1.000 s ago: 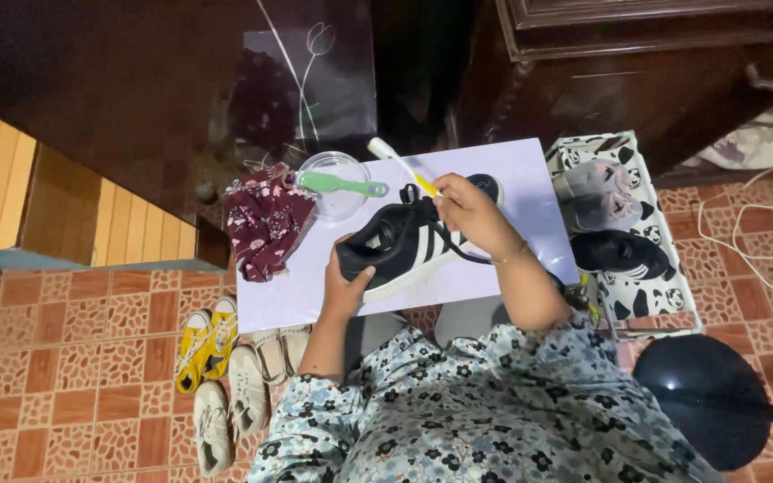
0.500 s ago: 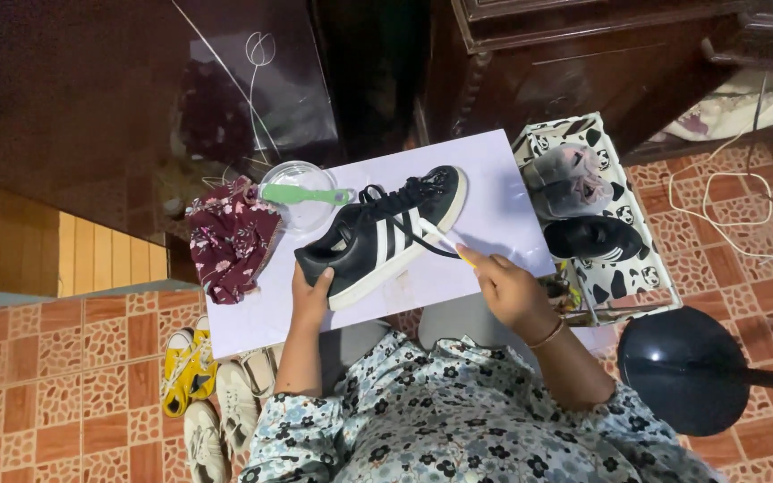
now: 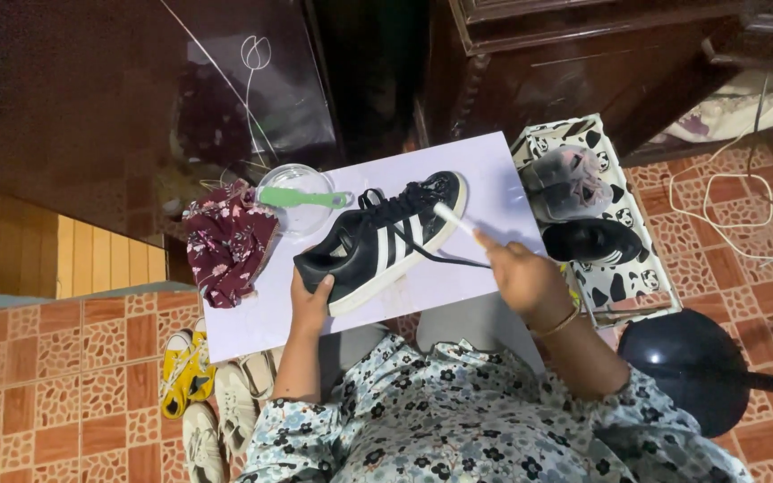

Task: The person unties the laces of a black sneaker, then uses a yellow toothbrush to scrub the upper and toe area with a cleaning solution. The person repeatedly dips the brush into a small container and continues scrubbing the shoe's surface.

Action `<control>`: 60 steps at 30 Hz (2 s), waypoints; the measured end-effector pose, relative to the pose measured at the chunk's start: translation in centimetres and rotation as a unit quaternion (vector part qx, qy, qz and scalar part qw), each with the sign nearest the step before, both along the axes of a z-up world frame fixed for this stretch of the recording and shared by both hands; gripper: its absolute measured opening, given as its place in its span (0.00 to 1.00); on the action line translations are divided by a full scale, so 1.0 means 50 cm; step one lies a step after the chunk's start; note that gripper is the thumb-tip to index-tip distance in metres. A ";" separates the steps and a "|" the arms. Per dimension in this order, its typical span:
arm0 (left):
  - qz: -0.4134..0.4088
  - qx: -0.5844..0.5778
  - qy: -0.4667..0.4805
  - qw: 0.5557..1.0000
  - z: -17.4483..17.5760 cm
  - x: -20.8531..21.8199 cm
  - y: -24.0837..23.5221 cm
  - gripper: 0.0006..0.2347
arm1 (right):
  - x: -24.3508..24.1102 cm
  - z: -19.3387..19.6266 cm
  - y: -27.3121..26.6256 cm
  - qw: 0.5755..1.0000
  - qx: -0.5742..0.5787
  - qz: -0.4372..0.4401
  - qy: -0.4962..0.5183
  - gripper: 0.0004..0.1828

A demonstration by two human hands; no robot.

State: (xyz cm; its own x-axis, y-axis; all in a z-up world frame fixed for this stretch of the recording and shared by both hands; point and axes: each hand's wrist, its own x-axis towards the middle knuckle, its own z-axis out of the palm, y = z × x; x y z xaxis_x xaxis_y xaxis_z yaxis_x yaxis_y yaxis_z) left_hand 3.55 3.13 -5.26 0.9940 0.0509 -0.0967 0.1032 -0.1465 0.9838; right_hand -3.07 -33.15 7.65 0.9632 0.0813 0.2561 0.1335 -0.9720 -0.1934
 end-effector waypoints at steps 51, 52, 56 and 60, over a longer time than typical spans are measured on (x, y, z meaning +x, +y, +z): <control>0.008 -0.001 0.016 1.000 -0.011 0.004 0.000 0.32 | 0.036 -0.099 -0.053 0.994 0.105 0.023 -0.014 0.14; 0.009 -0.002 0.017 1.000 -0.018 0.002 0.001 0.32 | 0.015 -0.096 -0.040 0.994 0.104 0.024 -0.012 0.14; 0.002 0.005 0.008 1.000 -0.031 0.016 0.007 0.33 | 0.011 -0.107 -0.031 0.994 0.090 0.053 -0.016 0.16; 0.000 -0.014 0.017 1.000 -0.043 0.013 0.012 0.33 | 0.111 -0.144 -0.092 0.995 0.003 -0.011 -0.103 0.19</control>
State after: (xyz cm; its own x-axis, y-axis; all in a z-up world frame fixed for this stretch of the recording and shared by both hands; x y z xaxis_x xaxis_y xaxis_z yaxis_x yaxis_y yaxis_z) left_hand 4.19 3.73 -7.41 0.9901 0.0475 -0.1318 0.1366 -0.1188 0.9835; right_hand 2.48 -37.75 0.45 0.8914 0.0593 0.4493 0.1500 -0.9742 -0.1689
